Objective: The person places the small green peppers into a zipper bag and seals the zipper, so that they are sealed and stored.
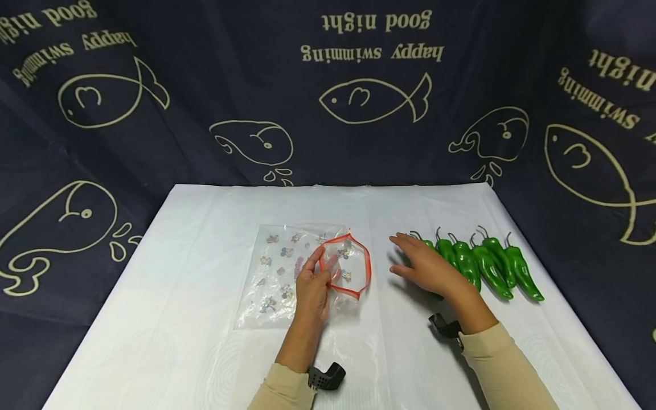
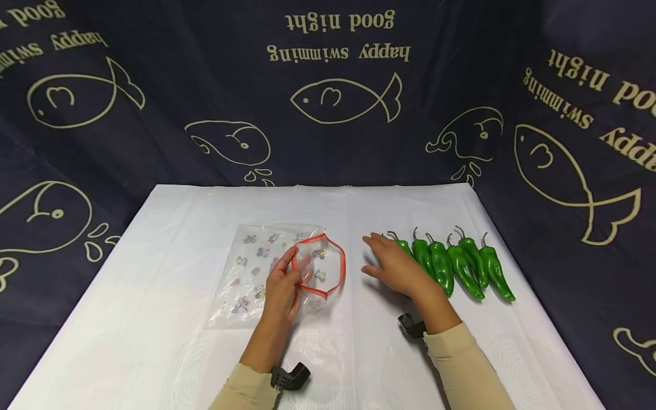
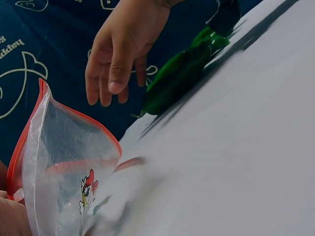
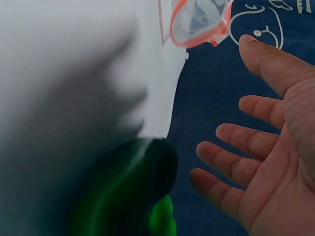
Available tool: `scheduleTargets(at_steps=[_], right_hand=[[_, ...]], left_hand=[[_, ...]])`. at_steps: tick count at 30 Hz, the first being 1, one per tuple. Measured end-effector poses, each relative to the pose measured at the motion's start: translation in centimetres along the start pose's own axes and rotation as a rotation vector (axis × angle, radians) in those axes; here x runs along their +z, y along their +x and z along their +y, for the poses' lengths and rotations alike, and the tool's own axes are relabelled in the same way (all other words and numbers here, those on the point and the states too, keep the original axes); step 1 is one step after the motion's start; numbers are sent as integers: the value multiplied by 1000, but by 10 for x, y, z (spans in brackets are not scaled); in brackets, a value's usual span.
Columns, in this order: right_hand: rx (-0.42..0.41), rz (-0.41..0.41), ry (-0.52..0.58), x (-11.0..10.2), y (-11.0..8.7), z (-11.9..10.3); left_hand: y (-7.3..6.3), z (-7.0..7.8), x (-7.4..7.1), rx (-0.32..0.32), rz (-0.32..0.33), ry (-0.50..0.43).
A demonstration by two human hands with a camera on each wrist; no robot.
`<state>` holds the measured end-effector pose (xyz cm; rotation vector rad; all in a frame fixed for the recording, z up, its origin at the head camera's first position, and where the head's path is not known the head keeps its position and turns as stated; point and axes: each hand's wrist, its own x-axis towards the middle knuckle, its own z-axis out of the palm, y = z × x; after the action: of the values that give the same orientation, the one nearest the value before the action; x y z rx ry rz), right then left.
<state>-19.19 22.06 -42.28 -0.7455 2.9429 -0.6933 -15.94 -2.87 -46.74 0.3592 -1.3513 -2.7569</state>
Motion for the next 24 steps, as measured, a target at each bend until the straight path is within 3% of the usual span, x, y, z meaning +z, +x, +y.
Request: scheduleTargets(at_steps=[8,24], right_hand=[[45,-43,-8,-8,-10,5],[103,-27,-95,-4,-19,13]], left_hand=[[-1,2,-2,18,-6,-8],[1,4,-2,19,-7,-11]])
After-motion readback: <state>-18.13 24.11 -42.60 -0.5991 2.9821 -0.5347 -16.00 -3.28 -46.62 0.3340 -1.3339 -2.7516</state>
